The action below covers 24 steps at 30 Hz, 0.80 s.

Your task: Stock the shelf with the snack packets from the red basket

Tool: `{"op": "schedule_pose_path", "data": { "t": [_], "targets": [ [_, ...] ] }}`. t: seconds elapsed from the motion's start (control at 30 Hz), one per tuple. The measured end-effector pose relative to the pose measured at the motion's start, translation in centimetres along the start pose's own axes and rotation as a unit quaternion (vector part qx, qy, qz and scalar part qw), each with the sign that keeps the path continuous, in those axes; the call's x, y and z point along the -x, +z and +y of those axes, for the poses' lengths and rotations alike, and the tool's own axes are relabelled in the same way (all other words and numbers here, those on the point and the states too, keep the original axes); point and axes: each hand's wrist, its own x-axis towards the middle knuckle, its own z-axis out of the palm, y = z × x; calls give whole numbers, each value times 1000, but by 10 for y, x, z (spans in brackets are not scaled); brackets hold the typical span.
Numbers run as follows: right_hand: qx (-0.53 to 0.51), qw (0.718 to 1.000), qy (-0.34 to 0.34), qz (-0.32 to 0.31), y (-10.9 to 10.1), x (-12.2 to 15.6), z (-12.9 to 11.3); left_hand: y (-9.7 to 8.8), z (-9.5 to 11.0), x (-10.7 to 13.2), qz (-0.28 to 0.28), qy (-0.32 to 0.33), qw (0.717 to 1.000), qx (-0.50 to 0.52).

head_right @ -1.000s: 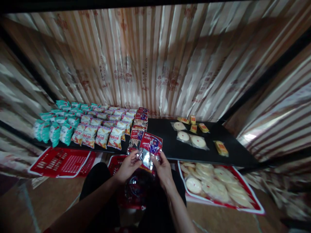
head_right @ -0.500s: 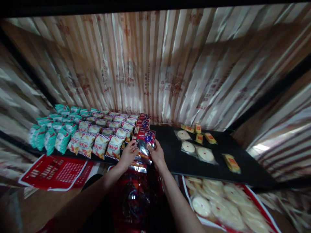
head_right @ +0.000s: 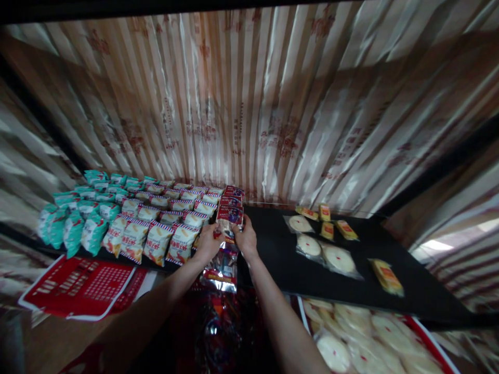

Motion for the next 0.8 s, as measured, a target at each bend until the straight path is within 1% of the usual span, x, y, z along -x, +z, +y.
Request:
{"op": "schedule_pose_path", "data": {
  "t": [0.1,0.23,0.33,0.53,0.67,0.8],
  "targets": [
    [61,998,-11,-7,2,0,0,-3,2,2,-7,6,999,-48],
    [148,988,-35,-9,4,3,-3,-8,9,5,-12,-7,996,-89],
    [186,982,-45,-5,5,4,-5,-11,14,7,-20,-11,993,-113],
    [213,976,-44,-12,7,7,-6,-11,13,10,-16,7,988,-156],
    [224,974,-37,-22,7,9,-9,-7,9,11,-11,17,984,-175],
    [235,971,-25,-20,6,12,-13,-3,6,13,-6,40,982,-186]
  ]
}}
